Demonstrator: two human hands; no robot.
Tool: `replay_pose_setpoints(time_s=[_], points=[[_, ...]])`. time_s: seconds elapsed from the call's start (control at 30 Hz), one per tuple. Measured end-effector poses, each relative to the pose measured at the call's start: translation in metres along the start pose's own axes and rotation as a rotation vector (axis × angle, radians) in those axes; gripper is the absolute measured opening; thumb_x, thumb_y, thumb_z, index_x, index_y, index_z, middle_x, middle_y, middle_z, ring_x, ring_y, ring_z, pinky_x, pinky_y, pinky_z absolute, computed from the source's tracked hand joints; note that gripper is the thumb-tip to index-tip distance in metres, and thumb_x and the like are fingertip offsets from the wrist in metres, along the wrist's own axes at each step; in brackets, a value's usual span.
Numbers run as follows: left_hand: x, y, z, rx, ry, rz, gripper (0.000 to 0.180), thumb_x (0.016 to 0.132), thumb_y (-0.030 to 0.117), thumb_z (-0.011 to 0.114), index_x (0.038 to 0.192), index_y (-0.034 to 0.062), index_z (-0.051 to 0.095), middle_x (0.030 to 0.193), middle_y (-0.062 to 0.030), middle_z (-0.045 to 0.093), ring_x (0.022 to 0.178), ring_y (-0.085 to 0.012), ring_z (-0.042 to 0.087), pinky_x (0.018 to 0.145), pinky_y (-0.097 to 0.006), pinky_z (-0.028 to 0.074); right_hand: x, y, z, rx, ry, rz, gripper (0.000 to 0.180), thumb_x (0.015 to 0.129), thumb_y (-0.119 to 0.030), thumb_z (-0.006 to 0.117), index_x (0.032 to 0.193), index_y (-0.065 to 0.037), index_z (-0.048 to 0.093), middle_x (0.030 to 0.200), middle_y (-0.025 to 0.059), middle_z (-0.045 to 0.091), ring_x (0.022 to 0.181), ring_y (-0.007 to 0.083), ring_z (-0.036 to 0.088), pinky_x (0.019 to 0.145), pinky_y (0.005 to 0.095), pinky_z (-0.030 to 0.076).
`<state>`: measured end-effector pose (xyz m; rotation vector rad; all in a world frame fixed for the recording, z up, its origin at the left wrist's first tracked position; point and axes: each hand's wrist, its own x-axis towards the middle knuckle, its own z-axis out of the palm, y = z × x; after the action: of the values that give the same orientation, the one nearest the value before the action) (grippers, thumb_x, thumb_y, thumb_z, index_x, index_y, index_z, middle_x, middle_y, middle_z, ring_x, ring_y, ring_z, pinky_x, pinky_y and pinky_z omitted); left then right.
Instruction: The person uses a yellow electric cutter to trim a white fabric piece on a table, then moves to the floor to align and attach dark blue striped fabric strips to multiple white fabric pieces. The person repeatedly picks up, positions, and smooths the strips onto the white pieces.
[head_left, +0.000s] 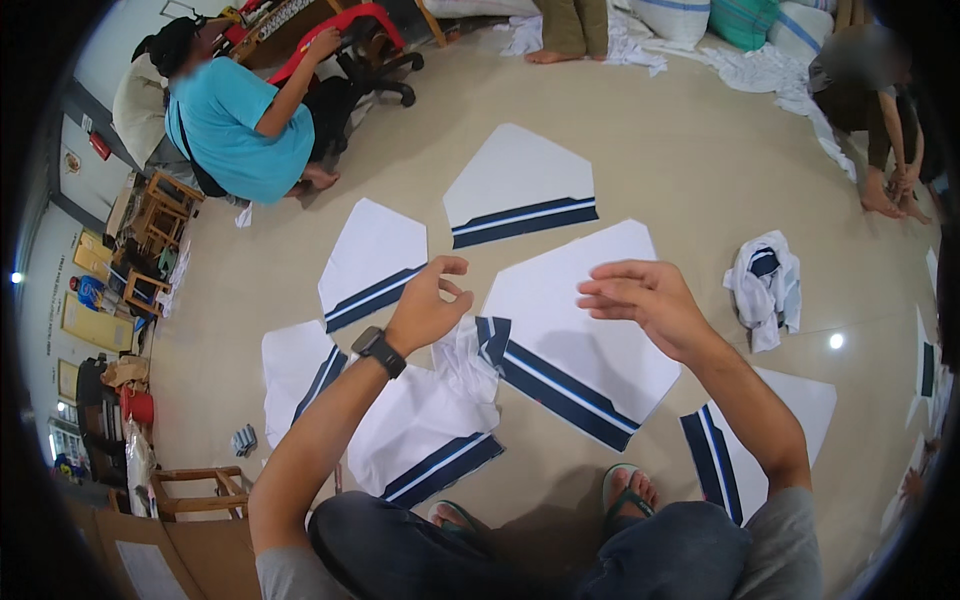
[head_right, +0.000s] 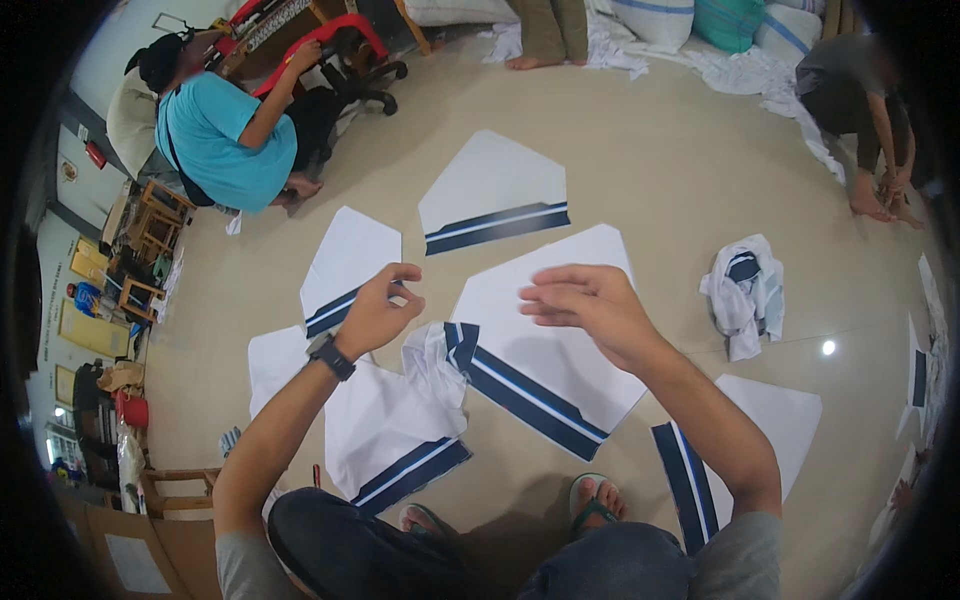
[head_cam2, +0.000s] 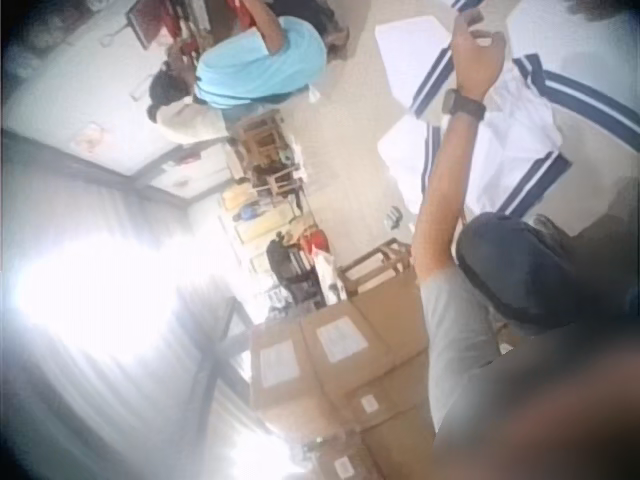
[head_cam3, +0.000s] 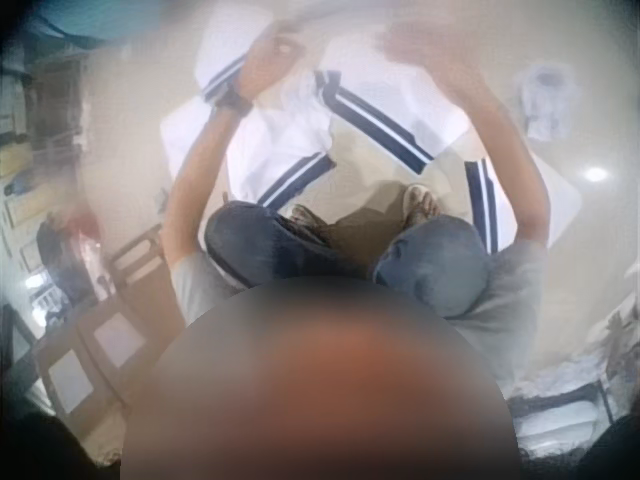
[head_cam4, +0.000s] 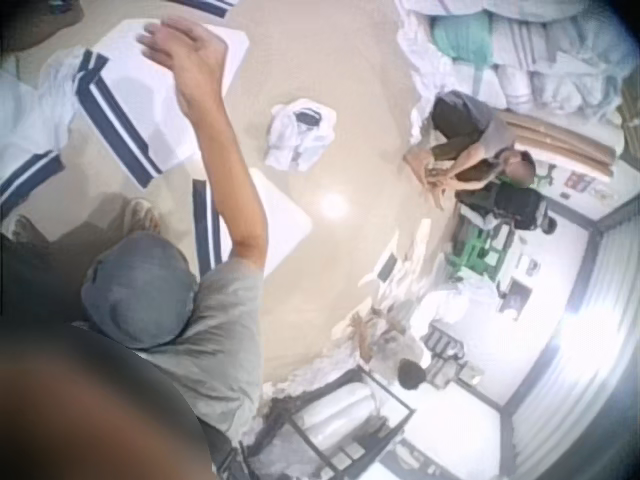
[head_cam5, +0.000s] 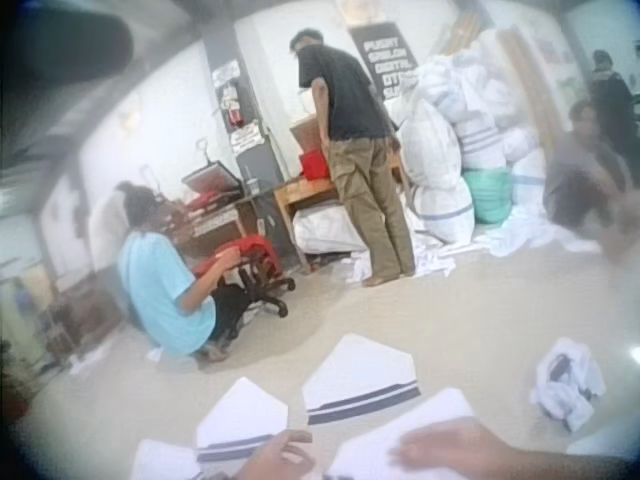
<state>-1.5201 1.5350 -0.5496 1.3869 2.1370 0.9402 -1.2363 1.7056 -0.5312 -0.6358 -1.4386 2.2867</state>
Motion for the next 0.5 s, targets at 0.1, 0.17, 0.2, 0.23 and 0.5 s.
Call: replay_pose_setpoints(time_s=[0.1,0.17,0.2,0.23,0.5], points=[[-0.003,-0.084,0.025,0.238,-0.27,-0.115,0.036,0.079,0.014,0.072,0.111,0.0025,0.062,0.121,-0.0162,0.063,0.089,-0.0266,0.067,0.08,-0.035,0.054,-0.005,0.061,-0.032,0.022,0.053,0.13,0.029,0.096,-0.011,0.06,0.116,0.01,0.06,0.11,0.0212,0.069,0.096,0.0267,0.07,0.084,0.0337,0.056],[-0.013,-0.136,0.065,0.285,-0.385,-0.049,0.032,0.078,0.018,0.075,0.103,0.0024,0.064,0.112,-0.0166,0.064,0.09,-0.0299,0.066,0.082,-0.037,0.053,-0.014,0.1,-0.049,0.037,0.091,0.206,0.025,0.095,-0.011,0.059,0.113,0.007,0.063,0.107,0.0194,0.07,0.092,0.0247,0.07,0.08,0.032,0.055],[-0.026,-0.153,0.087,0.338,-0.331,0.059,0.03,0.078,0.019,0.076,0.101,0.0029,0.065,0.106,-0.0137,0.065,0.087,-0.0279,0.066,0.08,-0.036,0.053,-0.02,0.12,-0.053,0.047,0.109,0.245,0.024,0.095,-0.011,0.059,0.111,0.006,0.064,0.106,0.0186,0.07,0.09,0.0237,0.07,0.078,0.0312,0.055],[-0.035,-0.162,0.107,0.388,-0.283,0.174,0.029,0.079,0.021,0.077,0.099,0.0034,0.066,0.101,-0.0109,0.065,0.084,-0.0258,0.066,0.078,-0.036,0.054,-0.026,0.135,-0.058,0.06,0.133,0.282,0.022,0.095,-0.01,0.059,0.11,0.004,0.065,0.105,0.0178,0.07,0.089,0.0227,0.07,0.077,0.0303,0.054],[-0.066,-0.13,0.113,0.074,-0.198,-0.239,0.014,0.09,0.012,0.068,0.099,0.0023,0.063,0.098,-0.0143,0.068,0.086,-0.0238,0.068,0.078,-0.034,0.054,-0.052,0.19,-0.081,-0.096,0.19,0.348,0.017,0.092,-0.006,0.06,0.104,0.004,0.066,0.094,0.0132,0.073,0.082,0.0169,0.068,0.074,0.0273,0.053]])
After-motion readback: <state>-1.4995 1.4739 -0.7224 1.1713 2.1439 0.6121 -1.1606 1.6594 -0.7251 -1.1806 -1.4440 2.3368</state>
